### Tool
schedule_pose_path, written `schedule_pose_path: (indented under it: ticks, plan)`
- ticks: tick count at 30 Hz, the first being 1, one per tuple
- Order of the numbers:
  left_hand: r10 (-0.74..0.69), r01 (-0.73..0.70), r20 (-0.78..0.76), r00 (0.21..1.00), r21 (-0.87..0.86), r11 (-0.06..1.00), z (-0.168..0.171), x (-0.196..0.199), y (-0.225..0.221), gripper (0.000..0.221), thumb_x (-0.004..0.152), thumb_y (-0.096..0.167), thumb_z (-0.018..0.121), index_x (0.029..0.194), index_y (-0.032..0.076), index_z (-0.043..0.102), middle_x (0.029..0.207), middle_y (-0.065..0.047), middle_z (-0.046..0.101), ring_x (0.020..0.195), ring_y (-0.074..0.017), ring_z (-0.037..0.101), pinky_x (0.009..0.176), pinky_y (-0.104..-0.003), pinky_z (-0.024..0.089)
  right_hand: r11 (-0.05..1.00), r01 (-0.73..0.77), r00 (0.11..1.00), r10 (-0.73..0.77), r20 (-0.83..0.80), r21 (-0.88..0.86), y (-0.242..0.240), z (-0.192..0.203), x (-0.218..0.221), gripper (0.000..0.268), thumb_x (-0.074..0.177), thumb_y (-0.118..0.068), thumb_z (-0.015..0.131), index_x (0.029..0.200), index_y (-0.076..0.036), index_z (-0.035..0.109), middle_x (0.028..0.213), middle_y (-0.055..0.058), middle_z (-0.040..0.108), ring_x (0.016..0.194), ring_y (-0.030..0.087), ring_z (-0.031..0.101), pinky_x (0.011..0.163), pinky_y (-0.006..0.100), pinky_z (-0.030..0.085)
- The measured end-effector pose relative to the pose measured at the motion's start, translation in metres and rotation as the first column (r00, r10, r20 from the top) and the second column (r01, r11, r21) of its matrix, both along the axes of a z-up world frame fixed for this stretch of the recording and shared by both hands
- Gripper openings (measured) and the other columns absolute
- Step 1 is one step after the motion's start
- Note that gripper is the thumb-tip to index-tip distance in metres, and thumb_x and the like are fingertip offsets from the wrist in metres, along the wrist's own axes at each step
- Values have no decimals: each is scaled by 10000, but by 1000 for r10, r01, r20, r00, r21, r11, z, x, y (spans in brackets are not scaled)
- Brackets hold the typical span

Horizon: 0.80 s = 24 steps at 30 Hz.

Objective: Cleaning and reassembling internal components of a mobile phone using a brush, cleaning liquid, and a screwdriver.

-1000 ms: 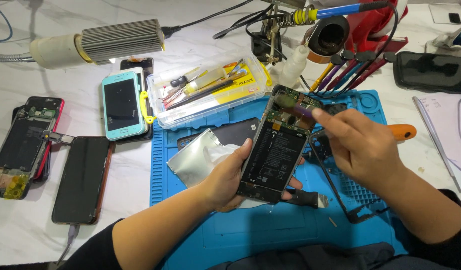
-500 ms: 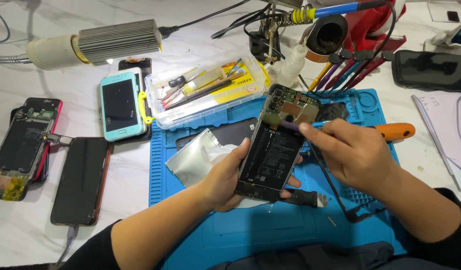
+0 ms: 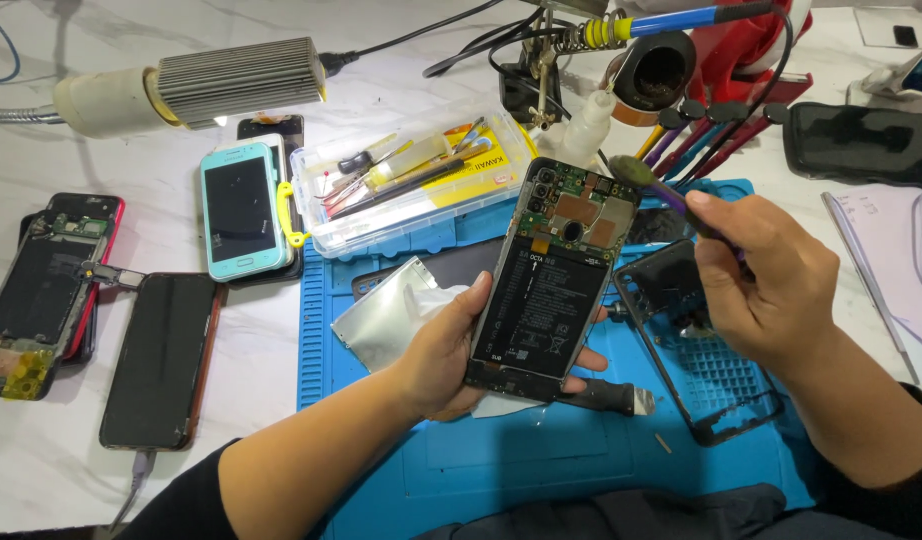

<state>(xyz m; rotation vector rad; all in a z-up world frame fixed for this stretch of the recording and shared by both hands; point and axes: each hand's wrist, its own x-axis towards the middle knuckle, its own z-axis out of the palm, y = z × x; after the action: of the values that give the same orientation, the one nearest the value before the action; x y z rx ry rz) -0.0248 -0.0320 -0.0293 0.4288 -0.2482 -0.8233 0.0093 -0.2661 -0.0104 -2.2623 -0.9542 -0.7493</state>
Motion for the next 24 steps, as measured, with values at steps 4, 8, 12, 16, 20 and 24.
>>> schedule_pose_path:
  ticks: [4, 8, 12, 16, 20, 24]
  plan:
    - [2, -2, -13, 1000, -20, 1000, 0, 0, 0, 664, 793, 434, 305, 1269, -20, 219, 1206, -242, 334, 979, -380, 438, 814, -474, 391, 999, -38, 999, 40, 34, -33, -1, -4, 0, 238, 833, 42, 460, 1071, 32, 460, 674, 114, 454, 555, 202, 409, 506, 277, 351]
    - [-11, 11, -6, 1000, -19, 1000, 2, 0, 1, 664, 795, 435, 296, 1267, -25, 219, 1212, -250, 326, 976, -383, 440, 812, -462, 397, 989, -141, 987, 144, 72, -55, 2, -3, 2, 270, 813, 78, 482, 1073, 8, 462, 734, 131, 499, 565, 186, 456, 479, 237, 379]
    - [3, -4, -21, 1000, -19, 1000, 1, 0, 0, 680, 780, 437, 346, 1259, -34, 241, 1183, -251, 358, 947, -374, 464, 787, -451, 420, 972, -118, 983, 144, 117, -202, -2, -5, 4, 294, 828, 37, 472, 1110, -47, 454, 741, 91, 498, 548, 163, 453, 437, 246, 352]
    - [-14, 14, -22, 1000, -5, 1000, -1, 0, 0, 663, 796, 441, 305, 1253, -36, 249, 1194, -233, 357, 932, -356, 476, 794, -445, 414, 974, 112, 980, -76, 183, -195, -4, 0, 4, 275, 854, 73, 548, 1115, -5, 515, 751, 117, 499, 507, 166, 400, 432, 256, 320]
    - [14, -14, 7, 1000, 2, 1000, 3, 1, 0, 647, 798, 427, 316, 1253, -28, 249, 1179, -238, 365, 948, -356, 469, 786, -448, 422, 977, -31, 974, 77, 211, -212, -3, -2, 3, 210, 814, 5, 530, 1018, -42, 544, 714, 91, 517, 459, 127, 399, 365, 227, 304]
    - [-7, 7, -17, 1000, 4, 1000, 1, 1, 0, 654, 796, 436, 321, 1255, -24, 256, 1174, -221, 381, 905, -339, 496, 788, -440, 419, 958, -96, 981, 137, 139, -271, 0, 0, 1, 305, 820, 76, 456, 1097, -51, 476, 708, 96, 469, 521, 187, 417, 432, 266, 351]
